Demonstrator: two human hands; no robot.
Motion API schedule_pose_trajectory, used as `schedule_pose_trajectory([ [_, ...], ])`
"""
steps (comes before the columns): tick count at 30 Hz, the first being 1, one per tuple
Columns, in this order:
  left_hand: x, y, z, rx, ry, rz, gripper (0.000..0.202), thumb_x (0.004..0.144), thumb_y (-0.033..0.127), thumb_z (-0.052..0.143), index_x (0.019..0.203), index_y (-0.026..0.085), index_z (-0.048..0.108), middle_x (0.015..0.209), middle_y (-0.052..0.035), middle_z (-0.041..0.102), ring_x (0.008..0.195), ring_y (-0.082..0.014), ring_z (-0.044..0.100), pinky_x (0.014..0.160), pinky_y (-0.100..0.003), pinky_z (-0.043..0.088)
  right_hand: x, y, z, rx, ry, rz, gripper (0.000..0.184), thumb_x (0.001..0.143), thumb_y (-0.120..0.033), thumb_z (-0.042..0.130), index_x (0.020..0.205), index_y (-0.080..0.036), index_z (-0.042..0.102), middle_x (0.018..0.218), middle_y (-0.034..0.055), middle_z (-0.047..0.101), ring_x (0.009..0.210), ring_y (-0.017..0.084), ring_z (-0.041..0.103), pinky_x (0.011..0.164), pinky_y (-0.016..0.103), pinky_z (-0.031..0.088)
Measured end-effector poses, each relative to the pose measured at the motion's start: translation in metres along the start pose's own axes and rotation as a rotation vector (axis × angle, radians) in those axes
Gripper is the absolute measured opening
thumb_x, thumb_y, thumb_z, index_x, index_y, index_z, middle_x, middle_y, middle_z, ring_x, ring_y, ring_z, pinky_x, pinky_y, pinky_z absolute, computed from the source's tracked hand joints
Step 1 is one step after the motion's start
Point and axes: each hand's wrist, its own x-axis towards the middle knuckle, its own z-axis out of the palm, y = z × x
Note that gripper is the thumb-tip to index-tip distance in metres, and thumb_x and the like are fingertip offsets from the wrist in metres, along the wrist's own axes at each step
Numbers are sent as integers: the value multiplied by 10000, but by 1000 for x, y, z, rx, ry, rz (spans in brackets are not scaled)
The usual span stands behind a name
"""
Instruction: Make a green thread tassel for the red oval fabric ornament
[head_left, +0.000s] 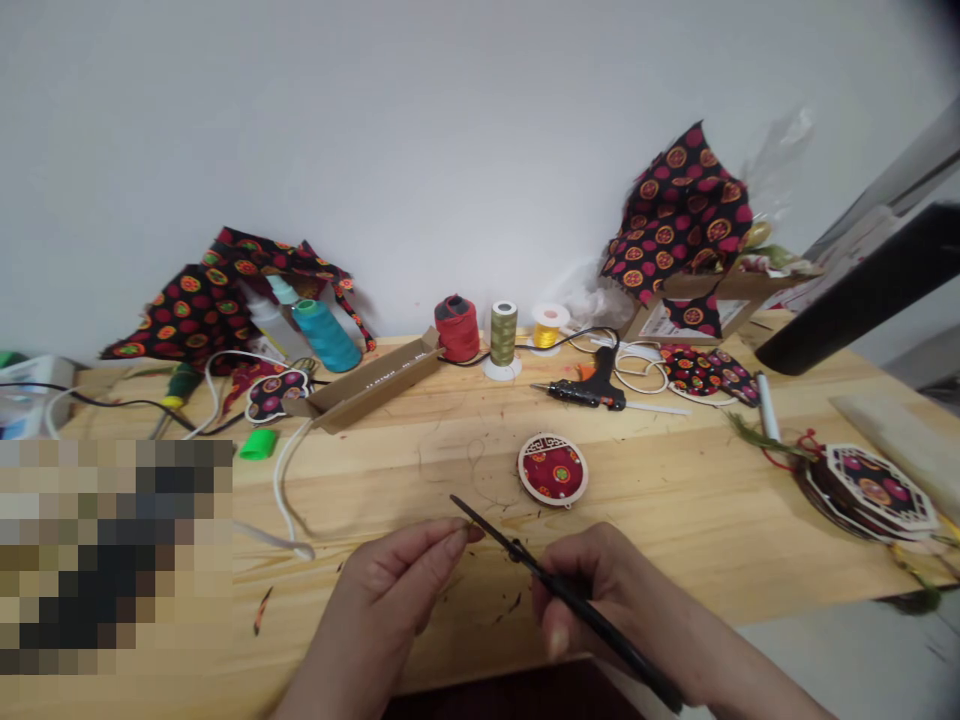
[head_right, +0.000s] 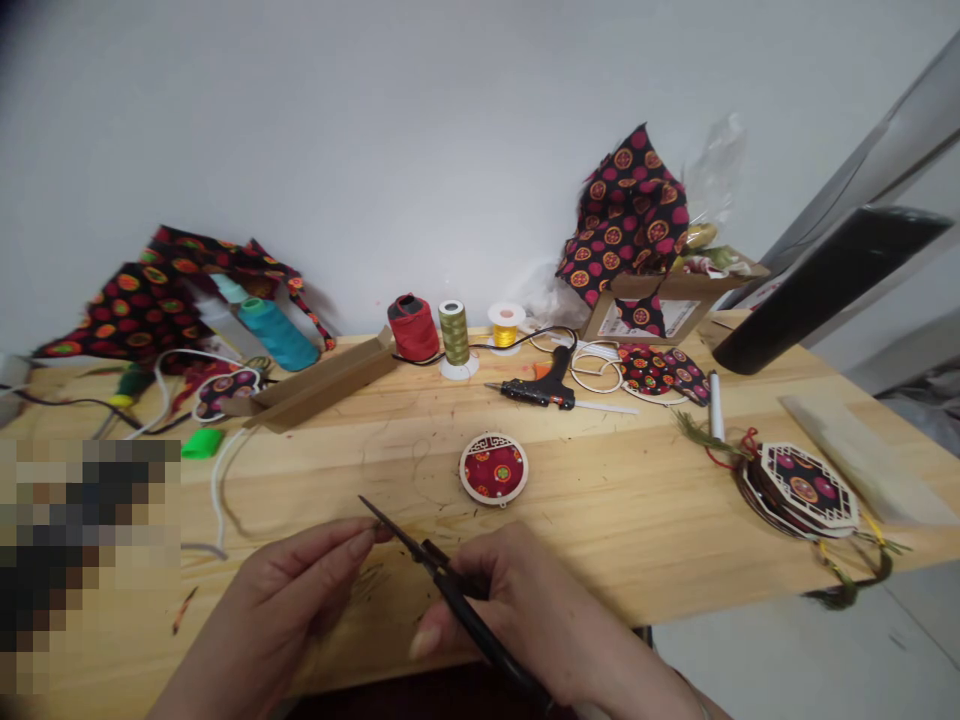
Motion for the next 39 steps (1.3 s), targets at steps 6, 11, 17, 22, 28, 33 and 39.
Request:
schedule_pose_trajectory([
  [6,5,-4,-1,-215,130,-32,262,693,420,706,756,167,734,409,104,286,401,-60,171,369,-178,133,-2,-3,3,-30,-35,39,359,682,-465,711,636,-115,650,522,-45,494,513,59,372,446,180,233],
  [11,10,3,0,-433,238,35,217,695,350,733,829,180,735,419,103,341,400,-50,232,368,-147,200,-4,2,7,13,-113,90,338,679,-431,722,612,-124,594,509,-59,456,488,50,356,422,168,227],
  [17,7,13,7,-406,196,91,177,671,312,757,788,180,754,528,27,590,481,-70,446,431,-152,326,-3,5,10,22,-214,85,314,713,-426,695,684,-121,628,534,-62,463,477,40,357,408,157,225],
  [22,3,11,11,-303,142,22,197,692,358,726,742,169,750,678,-60,737,437,-78,422,409,-192,299,0,1,7,-21,-187,48,370,692,-489,695,659,-123,648,499,-75,393,471,39,300,414,167,216],
  [28,2,4,11,-332,110,42,188,673,339,737,761,174,748,451,7,605,412,-84,394,413,-192,256,2,0,4,47,-157,82,427,614,-524,742,614,-119,605,464,-87,361,434,29,246,371,185,135],
  [33,2,1,11,-355,99,27,168,653,321,757,748,182,762,427,68,418,423,-64,295,406,-180,209,1,0,1,40,-115,22,482,609,-589,711,674,-118,635,505,-64,419,474,46,298,410,181,189],
  [39,5,1,6,-406,108,26,183,678,312,747,780,160,753,464,76,353,449,-60,267,405,-169,211,-11,-9,-25,-405,236,-43,393,740,-543,613,719,-150,607,558,-42,466,500,79,361,463,199,263],
])
